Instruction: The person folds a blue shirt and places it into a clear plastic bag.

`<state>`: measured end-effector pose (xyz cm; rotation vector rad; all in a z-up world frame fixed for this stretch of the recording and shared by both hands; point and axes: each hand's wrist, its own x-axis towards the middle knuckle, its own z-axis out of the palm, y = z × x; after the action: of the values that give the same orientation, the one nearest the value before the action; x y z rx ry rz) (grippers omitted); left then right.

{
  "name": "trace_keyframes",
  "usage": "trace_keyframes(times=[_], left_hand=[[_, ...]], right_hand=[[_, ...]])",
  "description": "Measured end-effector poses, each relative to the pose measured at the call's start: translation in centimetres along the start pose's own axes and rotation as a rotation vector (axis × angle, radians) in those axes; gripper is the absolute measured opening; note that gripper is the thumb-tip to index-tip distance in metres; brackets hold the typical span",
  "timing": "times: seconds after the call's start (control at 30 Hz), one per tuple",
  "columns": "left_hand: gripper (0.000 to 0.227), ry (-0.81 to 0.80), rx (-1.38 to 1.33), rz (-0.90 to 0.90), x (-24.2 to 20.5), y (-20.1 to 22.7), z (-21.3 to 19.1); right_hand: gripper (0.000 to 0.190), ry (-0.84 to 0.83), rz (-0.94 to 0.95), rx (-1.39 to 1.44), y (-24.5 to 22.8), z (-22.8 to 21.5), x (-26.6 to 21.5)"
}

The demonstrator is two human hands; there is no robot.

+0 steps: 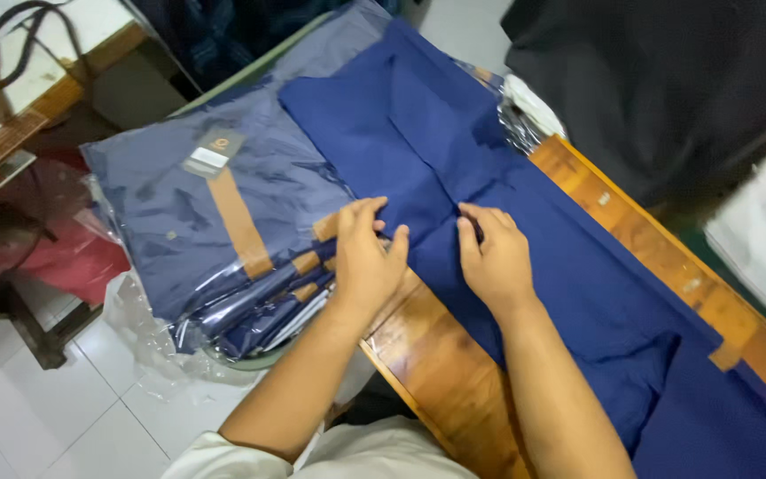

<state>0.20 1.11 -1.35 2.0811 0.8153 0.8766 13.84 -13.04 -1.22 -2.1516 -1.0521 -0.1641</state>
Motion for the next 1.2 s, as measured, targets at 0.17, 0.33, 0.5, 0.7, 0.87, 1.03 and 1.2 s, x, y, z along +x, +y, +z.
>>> trace_keyframes(times=[0.17, 0.33, 0.5, 0.7, 0.87, 1.03, 1.2], left_hand=[[0.056, -0.084, 0.049, -0.097, 0.6, 2.2, -1.5], [0.064, -0.2, 0.22, -0.267, 5.8, 0.2, -2.6], [0.085, -0.246, 0.075, -0.517, 8.7, 0.8, -3.5], [0.082, -0.122, 0.072, -0.485, 10.7, -1.4, -2.1], [0.072, -0.023, 0.116, -0.472, 9.7, 0.3, -2.4], [0.056, 0.036, 0.037, -0.572, 9.7, -3.3, -0.4], [0.028, 0.047, -0.126, -0.687, 9.9, -1.8, 0.1]], right_hand=[[0.016, 0.115, -0.138, 0.019, -2.7, 4.7, 4.9], [0.031, 0.02, -0.178, -0.151, -4.2, 8.1, 5.8], [0.028, -0.104, 0.005, -0.094, -4.6, 7.2, 6.0], [0.031, -0.193, 0.079, -0.016, -5.0, 6.4, 6.1], [0.034, -0.22, 0.079, 0.027, -4.8, 5.7, 5.5], [0.035, -0.264, 0.108, 0.072, -5.5, 4.8, 5.3], [0.035, -0.248, 0.101, 0.123, -5.2, 4.8, 5.0]])
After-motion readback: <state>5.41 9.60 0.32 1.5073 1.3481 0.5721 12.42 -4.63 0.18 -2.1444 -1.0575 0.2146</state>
